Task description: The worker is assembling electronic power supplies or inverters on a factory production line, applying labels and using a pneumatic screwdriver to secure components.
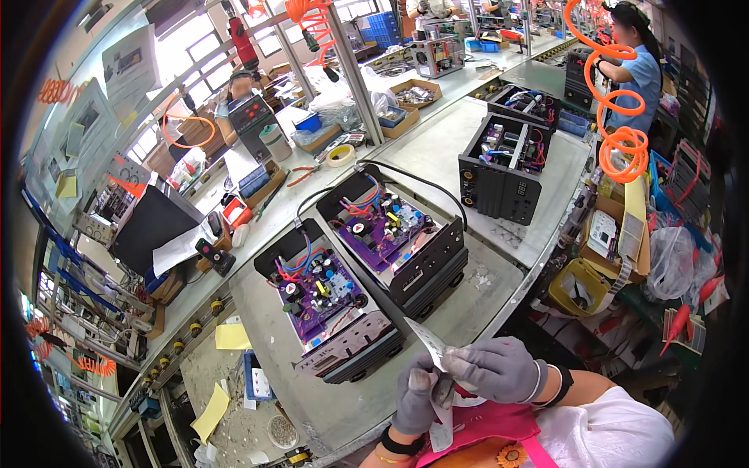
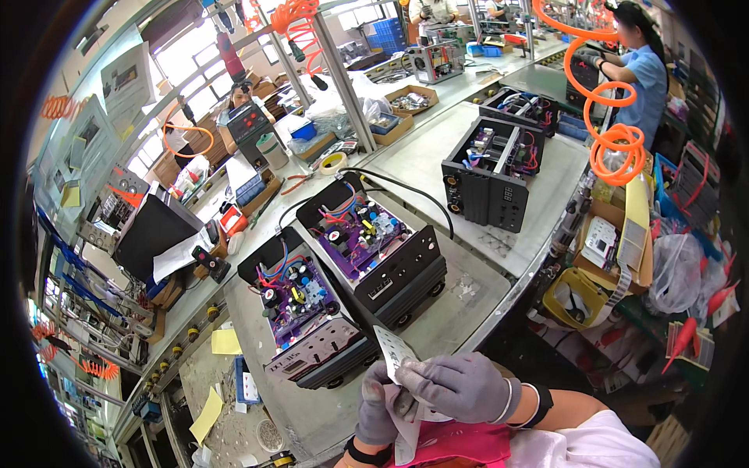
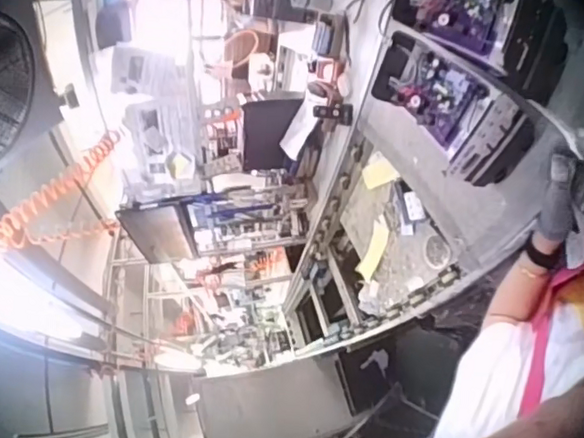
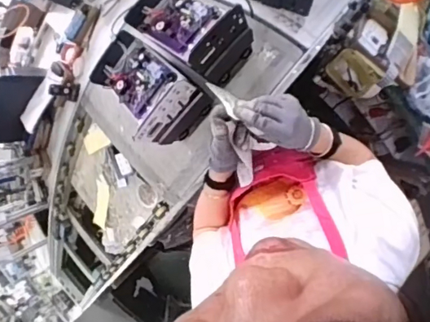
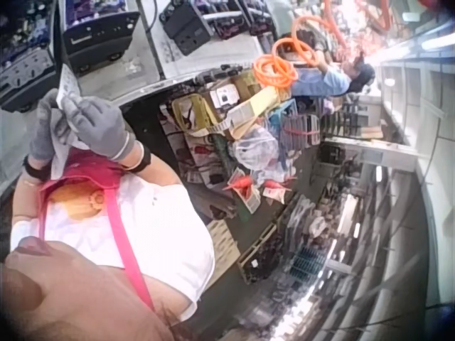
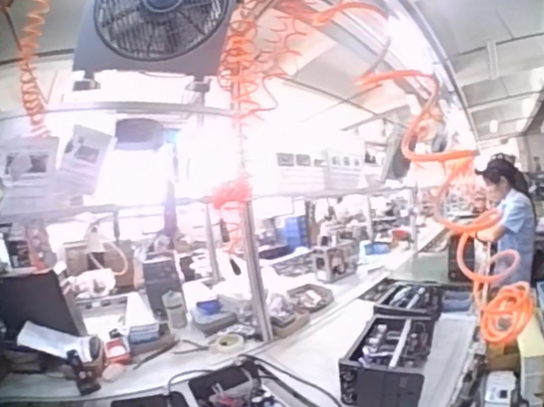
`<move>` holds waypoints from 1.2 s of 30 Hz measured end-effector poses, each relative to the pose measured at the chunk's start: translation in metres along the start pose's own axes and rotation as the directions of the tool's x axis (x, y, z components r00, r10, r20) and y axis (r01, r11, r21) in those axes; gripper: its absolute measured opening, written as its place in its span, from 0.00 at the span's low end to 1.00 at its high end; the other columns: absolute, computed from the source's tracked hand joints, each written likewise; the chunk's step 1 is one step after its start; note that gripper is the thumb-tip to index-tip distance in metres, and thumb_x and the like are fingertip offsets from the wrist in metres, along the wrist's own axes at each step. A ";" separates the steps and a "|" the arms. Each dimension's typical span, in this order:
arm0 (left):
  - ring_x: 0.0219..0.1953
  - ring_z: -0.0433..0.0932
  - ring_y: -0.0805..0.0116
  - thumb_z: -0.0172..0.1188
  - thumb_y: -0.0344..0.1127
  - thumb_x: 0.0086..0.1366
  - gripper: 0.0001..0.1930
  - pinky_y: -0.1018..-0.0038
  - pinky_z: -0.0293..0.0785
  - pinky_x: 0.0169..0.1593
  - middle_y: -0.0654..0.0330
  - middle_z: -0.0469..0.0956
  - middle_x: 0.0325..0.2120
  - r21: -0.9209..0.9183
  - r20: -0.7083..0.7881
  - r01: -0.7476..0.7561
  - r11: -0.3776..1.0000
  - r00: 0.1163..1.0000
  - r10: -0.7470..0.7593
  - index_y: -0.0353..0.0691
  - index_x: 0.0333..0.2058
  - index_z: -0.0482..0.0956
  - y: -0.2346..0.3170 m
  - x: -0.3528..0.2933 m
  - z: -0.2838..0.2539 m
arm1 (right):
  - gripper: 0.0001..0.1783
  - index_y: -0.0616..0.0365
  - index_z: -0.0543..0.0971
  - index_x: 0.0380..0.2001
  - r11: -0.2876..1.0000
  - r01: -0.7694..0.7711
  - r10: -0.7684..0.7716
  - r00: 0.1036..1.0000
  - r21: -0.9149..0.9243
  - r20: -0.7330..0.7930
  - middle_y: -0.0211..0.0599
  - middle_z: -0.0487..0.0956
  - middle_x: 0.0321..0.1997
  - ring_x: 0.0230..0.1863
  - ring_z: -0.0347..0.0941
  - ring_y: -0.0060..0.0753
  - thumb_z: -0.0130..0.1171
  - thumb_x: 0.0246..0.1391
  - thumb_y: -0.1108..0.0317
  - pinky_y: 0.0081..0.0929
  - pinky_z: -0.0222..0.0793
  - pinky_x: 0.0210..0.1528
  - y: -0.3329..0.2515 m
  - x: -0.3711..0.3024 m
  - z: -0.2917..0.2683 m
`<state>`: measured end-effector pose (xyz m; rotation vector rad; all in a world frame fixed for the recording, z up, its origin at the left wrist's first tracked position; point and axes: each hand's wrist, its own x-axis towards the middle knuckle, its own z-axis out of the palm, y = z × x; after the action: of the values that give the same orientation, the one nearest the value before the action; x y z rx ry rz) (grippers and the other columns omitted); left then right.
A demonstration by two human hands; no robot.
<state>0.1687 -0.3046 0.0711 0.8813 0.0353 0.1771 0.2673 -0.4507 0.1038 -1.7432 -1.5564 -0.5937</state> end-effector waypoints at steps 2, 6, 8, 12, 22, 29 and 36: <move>0.15 0.65 0.78 0.53 0.43 0.68 0.14 0.80 0.63 0.18 0.61 0.71 0.20 -0.003 0.050 -0.043 0.999 0.998 0.043 0.39 0.43 0.70 0.000 0.000 -0.001 | 0.22 0.62 0.76 0.46 0.999 -0.028 0.028 0.999 0.029 -0.018 0.41 0.81 0.39 0.33 0.80 0.36 0.62 0.45 0.67 0.26 0.78 0.31 -0.001 0.000 0.002; 0.15 0.65 0.78 0.54 0.43 0.67 0.14 0.81 0.63 0.18 0.62 0.71 0.20 0.117 -0.057 -0.013 0.993 0.998 0.020 0.39 0.44 0.71 -0.003 0.000 0.004 | 0.23 0.62 0.76 0.46 0.995 -0.057 0.059 0.998 0.077 -0.033 0.41 0.80 0.40 0.34 0.80 0.36 0.62 0.45 0.67 0.26 0.78 0.31 -0.001 0.000 0.006; 0.15 0.65 0.78 0.55 0.43 0.67 0.14 0.81 0.63 0.18 0.63 0.71 0.20 0.094 -0.070 -0.023 0.995 0.997 0.030 0.40 0.44 0.71 -0.002 0.000 0.005 | 0.23 0.61 0.75 0.47 0.996 -0.054 0.057 0.998 0.072 -0.040 0.41 0.80 0.41 0.34 0.80 0.36 0.62 0.45 0.67 0.26 0.78 0.31 -0.001 0.000 0.006; 0.16 0.64 0.79 0.53 0.39 0.68 0.11 0.82 0.63 0.19 0.63 0.70 0.21 0.018 -0.012 0.014 1.000 1.000 -0.014 0.39 0.44 0.71 0.003 -0.001 0.004 | 0.24 0.61 0.75 0.47 0.998 -0.038 0.038 0.999 0.040 0.015 0.42 0.80 0.42 0.35 0.80 0.36 0.62 0.44 0.66 0.27 0.78 0.32 0.000 0.000 0.002; 0.17 0.65 0.78 0.56 0.40 0.65 0.13 0.80 0.65 0.19 0.62 0.71 0.22 0.064 -0.050 -0.034 0.997 0.998 0.038 0.38 0.42 0.70 0.005 -0.008 -0.001 | 0.22 0.60 0.77 0.46 0.999 0.032 -0.032 0.999 0.006 0.014 0.37 0.80 0.43 0.38 0.80 0.34 0.60 0.43 0.68 0.26 0.79 0.35 -0.004 0.007 0.002; 0.18 0.67 0.77 0.55 0.39 0.67 0.11 0.80 0.67 0.20 0.61 0.72 0.24 0.077 -0.015 -0.078 0.994 0.997 0.079 0.42 0.44 0.70 -0.002 -0.006 -0.002 | 0.21 0.60 0.76 0.45 0.997 -0.025 0.026 1.000 0.079 -0.009 0.37 0.81 0.42 0.37 0.80 0.35 0.60 0.46 0.68 0.26 0.79 0.35 -0.003 0.007 0.003; 0.18 0.66 0.78 0.54 0.38 0.67 0.10 0.80 0.66 0.20 0.61 0.72 0.23 0.099 -0.002 -0.061 0.993 0.998 0.061 0.41 0.43 0.70 0.001 -0.006 -0.004 | 0.22 0.59 0.76 0.47 1.000 0.013 -0.013 1.000 0.011 0.023 0.37 0.80 0.43 0.39 0.80 0.34 0.59 0.45 0.67 0.26 0.78 0.35 -0.002 0.006 0.001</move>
<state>0.1618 -0.3014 0.0690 0.9809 0.0220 0.2365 0.2663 -0.4460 0.1076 -1.7390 -1.5847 -0.5723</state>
